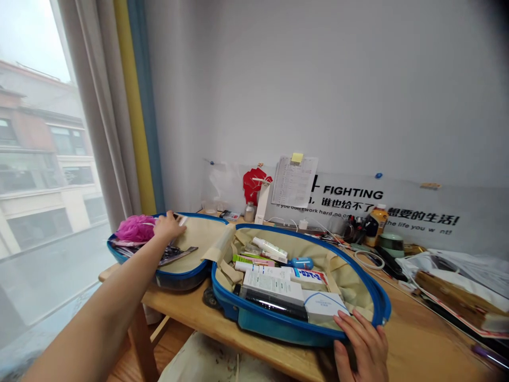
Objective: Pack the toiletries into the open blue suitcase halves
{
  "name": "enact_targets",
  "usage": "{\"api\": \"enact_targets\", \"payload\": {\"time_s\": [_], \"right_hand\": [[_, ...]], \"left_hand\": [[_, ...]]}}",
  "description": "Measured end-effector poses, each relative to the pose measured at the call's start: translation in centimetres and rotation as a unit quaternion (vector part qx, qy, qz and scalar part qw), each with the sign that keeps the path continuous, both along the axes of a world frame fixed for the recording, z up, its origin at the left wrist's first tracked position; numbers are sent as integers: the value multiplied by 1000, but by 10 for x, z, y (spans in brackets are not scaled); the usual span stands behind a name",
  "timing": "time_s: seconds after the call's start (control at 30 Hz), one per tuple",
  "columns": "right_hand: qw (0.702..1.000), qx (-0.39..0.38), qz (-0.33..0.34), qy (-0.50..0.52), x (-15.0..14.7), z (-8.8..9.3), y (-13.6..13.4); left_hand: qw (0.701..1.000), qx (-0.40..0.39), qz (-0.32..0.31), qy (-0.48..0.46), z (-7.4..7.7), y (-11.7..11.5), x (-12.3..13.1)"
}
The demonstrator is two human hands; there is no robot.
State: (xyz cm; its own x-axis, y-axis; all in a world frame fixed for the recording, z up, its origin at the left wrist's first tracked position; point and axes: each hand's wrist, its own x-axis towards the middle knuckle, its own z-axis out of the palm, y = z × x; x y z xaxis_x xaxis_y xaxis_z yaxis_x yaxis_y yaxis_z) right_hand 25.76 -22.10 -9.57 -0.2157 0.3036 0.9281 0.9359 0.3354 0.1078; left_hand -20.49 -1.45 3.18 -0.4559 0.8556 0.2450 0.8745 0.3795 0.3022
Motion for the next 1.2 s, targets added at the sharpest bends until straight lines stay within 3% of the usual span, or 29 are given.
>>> {"api": "enact_targets", "payload": {"time_s": [0.1, 0.23, 0.33, 0.4, 0.47, 0.57, 0.73, 0.97, 1.07, 1.2], "right_hand": [[1000, 1, 7, 10, -1, 1, 0], [1000, -4, 7, 12, -1, 0, 0], [1000, -4, 5, 8, -1, -1, 0], [1000, -3, 3, 7, -1, -1, 0], [1000, -6, -2, 4, -1, -1, -1], [1000, -4, -4, -5, -1, 1, -1], [1000, 3, -1, -16, -3, 5, -1], [1000, 5, 0, -19, -4, 5, -1], [1000, -1, -5, -15, -2, 2, -1], [1000, 0, -7, -21, -1, 2, -1]], "left_hand": [[995, 60, -77, 1, 28, 1, 40], [955, 81, -286, 15, 49, -7, 122], [886, 37, -461, 35, 44, -24, 190], [837, -8, -544, 51, 35, -35, 230], [805, -49, -588, 63, 23, -43, 263], [780, -91, -615, 75, 7, -51, 297], [780, -125, -608, 76, -14, -57, 313], [827, -145, -538, 65, -20, -61, 308], [811, -170, -556, 62, -19, -63, 309], [758, -179, -624, 62, -20, -62, 313]]}}
